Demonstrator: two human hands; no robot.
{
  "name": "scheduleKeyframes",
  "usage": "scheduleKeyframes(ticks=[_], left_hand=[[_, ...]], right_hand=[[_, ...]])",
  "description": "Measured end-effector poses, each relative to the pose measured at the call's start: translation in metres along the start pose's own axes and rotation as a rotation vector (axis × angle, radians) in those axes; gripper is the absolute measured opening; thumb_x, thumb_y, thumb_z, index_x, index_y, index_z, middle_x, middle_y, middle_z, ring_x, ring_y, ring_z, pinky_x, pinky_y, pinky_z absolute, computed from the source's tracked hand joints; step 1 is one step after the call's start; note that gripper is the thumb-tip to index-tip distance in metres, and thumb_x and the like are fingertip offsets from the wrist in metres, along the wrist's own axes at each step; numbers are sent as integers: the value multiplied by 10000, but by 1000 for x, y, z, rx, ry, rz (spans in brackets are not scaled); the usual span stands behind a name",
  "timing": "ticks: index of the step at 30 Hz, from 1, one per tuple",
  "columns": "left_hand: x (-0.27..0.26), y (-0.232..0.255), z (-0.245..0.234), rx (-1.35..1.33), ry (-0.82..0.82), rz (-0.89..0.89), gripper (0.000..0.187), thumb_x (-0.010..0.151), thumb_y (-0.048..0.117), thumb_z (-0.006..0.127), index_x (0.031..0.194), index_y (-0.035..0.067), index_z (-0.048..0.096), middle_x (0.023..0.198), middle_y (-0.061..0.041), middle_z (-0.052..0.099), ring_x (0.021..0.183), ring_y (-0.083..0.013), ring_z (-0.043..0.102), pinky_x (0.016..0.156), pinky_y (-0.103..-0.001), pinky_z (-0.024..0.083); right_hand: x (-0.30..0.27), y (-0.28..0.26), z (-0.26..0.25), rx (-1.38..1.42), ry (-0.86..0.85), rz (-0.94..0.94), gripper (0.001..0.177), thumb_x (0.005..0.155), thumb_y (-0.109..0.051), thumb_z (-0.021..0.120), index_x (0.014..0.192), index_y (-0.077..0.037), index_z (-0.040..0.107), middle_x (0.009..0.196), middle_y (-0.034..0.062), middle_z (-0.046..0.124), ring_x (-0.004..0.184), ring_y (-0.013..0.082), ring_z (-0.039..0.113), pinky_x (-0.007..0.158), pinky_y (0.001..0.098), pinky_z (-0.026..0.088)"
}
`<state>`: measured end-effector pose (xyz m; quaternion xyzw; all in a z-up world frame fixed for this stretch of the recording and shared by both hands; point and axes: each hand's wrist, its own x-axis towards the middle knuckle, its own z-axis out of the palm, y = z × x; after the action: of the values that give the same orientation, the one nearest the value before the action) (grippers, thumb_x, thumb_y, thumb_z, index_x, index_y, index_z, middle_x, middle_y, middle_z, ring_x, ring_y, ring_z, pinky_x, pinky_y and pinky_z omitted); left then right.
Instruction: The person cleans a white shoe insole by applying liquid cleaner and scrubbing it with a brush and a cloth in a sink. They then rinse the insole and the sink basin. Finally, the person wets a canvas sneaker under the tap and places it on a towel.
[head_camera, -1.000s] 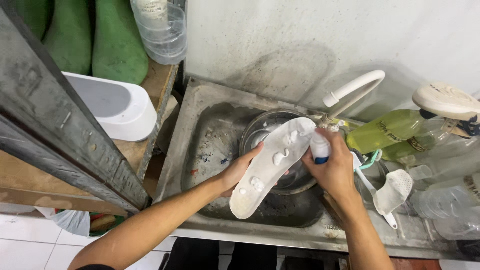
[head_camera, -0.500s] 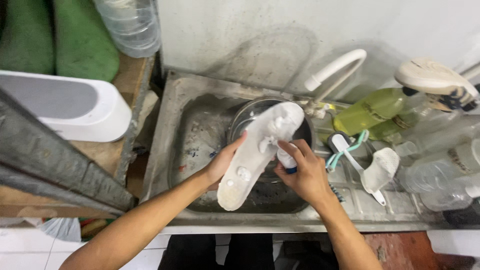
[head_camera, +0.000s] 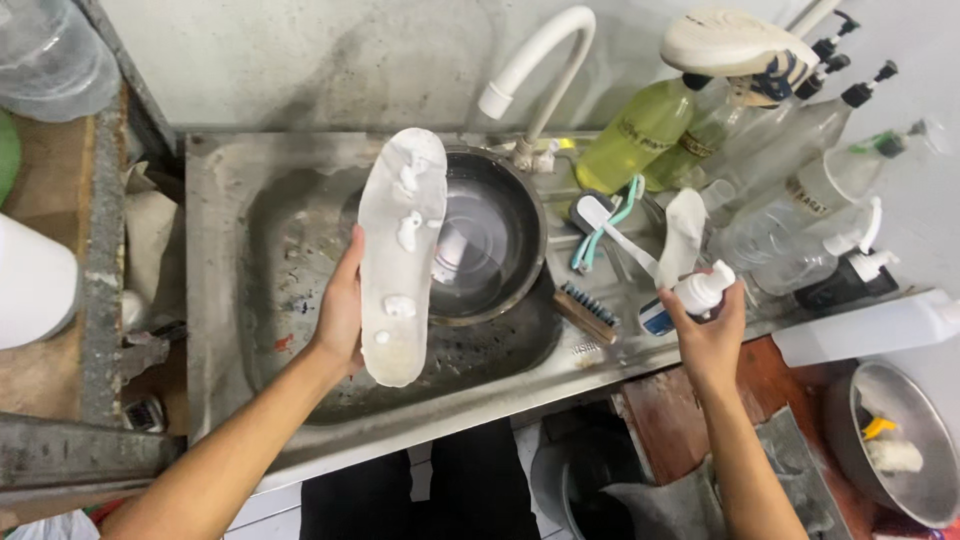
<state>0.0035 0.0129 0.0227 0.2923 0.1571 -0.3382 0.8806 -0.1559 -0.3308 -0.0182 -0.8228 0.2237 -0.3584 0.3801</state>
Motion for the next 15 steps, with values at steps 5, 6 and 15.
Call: scheduleKeyframes(ticks=[5,6,15], left_hand=[[4,-5,-4,63,7,74,516,878,497,498,1200,116,631,1174,-91,656,1045,-225,640,967,-396,494],[3,-5,-4,66,9,73,516,878,497,498,1200,116,631,1174,-91,656,1045,-225,640,967,-396,494],[13,2,-9,-11,-7,133,585,866,513,493,1226,66,609,1243,-164,611,1150,-290,592,1014,-415,453]], right_hand=[[-6,20,-8,-220,12,9,519,801,-139,820,1176,9,494,1070,193,618,1045,356,581,901,512,414],[-7,12,-7,-218,12,13,519,801,-139,820,1176,9,494,1070,193,618,1045,356,581,901,512,414],[-21,-62,23,-384,-155,-624,420,733,-124,815,1094,-40,618,1024,117,610,1017,309,560,982,409,352]])
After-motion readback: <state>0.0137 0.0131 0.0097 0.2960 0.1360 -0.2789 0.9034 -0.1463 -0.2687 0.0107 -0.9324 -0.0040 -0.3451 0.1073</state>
